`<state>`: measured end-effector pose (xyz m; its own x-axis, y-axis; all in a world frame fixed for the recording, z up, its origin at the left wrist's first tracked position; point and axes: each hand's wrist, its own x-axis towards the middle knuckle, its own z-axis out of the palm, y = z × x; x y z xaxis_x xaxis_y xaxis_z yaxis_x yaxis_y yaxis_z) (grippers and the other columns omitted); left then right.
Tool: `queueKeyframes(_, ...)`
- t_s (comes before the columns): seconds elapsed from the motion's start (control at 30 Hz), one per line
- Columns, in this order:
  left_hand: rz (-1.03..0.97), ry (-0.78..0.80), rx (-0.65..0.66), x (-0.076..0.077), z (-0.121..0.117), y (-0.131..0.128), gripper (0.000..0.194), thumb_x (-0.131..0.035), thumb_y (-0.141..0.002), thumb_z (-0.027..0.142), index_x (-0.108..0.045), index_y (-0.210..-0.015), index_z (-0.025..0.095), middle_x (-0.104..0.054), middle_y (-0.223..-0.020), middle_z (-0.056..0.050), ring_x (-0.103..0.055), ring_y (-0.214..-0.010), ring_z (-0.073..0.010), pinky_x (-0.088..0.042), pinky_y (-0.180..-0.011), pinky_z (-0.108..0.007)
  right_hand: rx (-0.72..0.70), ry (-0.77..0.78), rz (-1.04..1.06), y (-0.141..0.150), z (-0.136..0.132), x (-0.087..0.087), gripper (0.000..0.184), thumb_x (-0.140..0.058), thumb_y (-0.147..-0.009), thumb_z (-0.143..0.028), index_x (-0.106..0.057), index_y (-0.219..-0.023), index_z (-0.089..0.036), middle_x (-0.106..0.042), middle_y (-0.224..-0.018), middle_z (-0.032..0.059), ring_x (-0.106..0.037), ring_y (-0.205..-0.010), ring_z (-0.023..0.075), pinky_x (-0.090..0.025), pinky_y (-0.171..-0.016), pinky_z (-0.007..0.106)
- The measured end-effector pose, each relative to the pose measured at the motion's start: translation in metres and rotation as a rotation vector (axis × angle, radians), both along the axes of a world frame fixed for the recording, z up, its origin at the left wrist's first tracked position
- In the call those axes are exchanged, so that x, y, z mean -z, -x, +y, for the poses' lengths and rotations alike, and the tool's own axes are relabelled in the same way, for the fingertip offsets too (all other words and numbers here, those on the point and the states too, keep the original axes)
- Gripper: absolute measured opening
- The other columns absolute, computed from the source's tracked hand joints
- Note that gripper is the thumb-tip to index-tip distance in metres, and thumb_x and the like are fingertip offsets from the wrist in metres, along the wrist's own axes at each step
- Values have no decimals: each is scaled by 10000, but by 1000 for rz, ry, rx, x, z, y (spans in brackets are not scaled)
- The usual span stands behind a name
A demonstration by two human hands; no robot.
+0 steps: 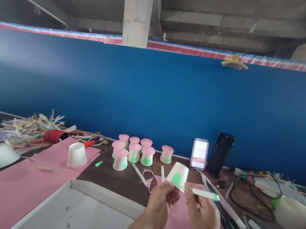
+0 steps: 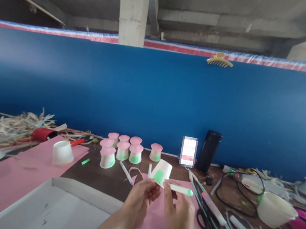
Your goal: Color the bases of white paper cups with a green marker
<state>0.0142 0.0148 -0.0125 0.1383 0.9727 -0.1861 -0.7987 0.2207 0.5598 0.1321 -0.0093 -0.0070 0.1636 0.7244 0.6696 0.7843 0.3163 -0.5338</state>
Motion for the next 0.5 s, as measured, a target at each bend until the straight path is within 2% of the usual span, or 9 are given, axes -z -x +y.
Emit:
queueKeyframes(0.13, -2, 4, -5, -1, 0, 0, 73, -669, -661, 115, -603, -638, 93, -592, -609, -38, -570, -572, -104, -495, -631, -229, 7, -16, 8, -1, 1, 1, 404, -436, -867, -482, -690, -899, -169, -710, -741, 69, -650, -614, 178, -481, -551, 234)
queueKeyframes(0.3, -14, 11, -10, 0, 1, 0, 65, -658, -660, 87, -599, -636, 98, -589, -609, -34, -572, -577, -101, -495, -629, -223, 31, 16, -1, -1, 1, 2, 430, -445, -844, -528, -691, -794, -178, -696, -674, 69, -649, -593, 189, -471, -521, 241)
queueKeyframes(0.5, -38, -10, -20, 3, 1, -1, 102, -701, -658, 124, -602, -640, 107, -570, -619, -15, -568, -600, -94, -499, -655, -221, 38, 11, 11, 0, 1, 2, 448, -427, -855, -524, -693, -873, -164, -708, -739, 91, -654, -621, 190, -473, -531, 237)
